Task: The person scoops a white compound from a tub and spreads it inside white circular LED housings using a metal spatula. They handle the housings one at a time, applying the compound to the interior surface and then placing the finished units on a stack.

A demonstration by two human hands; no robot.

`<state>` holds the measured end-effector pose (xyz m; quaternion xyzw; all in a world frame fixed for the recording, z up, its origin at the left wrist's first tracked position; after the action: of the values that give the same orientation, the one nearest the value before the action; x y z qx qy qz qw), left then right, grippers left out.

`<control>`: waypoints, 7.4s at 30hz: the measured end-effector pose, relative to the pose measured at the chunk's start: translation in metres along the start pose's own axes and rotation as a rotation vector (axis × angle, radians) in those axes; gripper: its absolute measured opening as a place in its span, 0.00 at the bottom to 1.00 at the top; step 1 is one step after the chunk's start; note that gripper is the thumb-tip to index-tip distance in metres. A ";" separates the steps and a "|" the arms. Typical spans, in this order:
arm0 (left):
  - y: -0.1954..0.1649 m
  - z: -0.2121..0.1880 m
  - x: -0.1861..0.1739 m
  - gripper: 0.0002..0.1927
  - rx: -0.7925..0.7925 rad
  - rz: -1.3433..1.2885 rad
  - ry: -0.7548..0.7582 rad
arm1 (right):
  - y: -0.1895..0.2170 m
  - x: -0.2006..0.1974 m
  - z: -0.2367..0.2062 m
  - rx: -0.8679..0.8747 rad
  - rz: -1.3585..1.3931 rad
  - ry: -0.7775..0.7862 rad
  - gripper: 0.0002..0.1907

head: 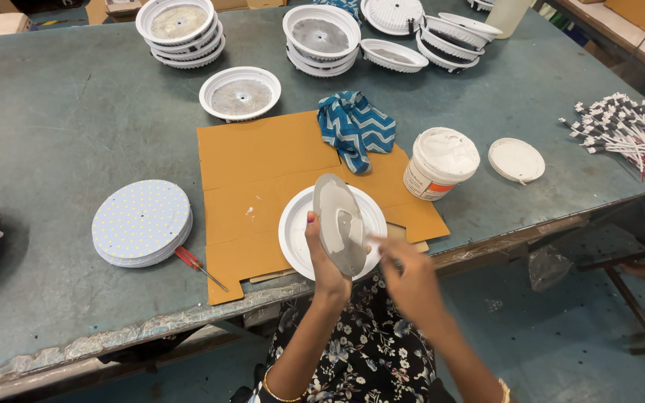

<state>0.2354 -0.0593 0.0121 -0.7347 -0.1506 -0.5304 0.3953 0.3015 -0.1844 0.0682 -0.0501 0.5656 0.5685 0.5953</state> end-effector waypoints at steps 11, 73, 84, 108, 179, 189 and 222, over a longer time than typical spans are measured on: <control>0.008 -0.003 -0.006 0.43 0.059 -0.025 -0.028 | -0.003 0.016 0.013 -0.011 0.184 0.000 0.12; 0.004 -0.012 -0.020 0.42 0.137 -0.083 0.098 | 0.014 0.006 0.010 0.111 0.087 0.086 0.13; -0.019 -0.021 0.015 0.54 0.420 0.389 0.284 | 0.051 -0.019 0.003 0.193 0.137 0.183 0.14; -0.021 -0.013 -0.001 0.38 0.041 -0.172 0.026 | 0.035 -0.015 0.018 -0.347 0.173 0.154 0.25; -0.050 -0.005 -0.024 0.39 0.133 -0.025 -0.078 | 0.003 0.024 0.018 -0.071 0.155 0.023 0.16; -0.058 0.005 0.009 0.40 0.587 1.832 0.418 | -0.145 0.081 0.073 0.271 0.536 -0.387 0.13; -0.236 -0.089 -0.144 0.24 0.303 0.554 -0.404 | -0.201 0.105 0.077 0.129 0.895 -0.375 0.18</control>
<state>-0.0313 0.0545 -0.0072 -0.7705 -0.0979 -0.2194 0.5904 0.4658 -0.1352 -0.0987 0.3383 0.4488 0.7316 0.3859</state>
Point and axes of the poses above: each hand's wrist, its own z-axis towards the middle knuckle, its own x-axis out of the palm, y = z × x, the point moved 2 cm from there along z, towards the middle knuckle, and after that the axes turned 13 degrees about -z, right-handed, at the moved point
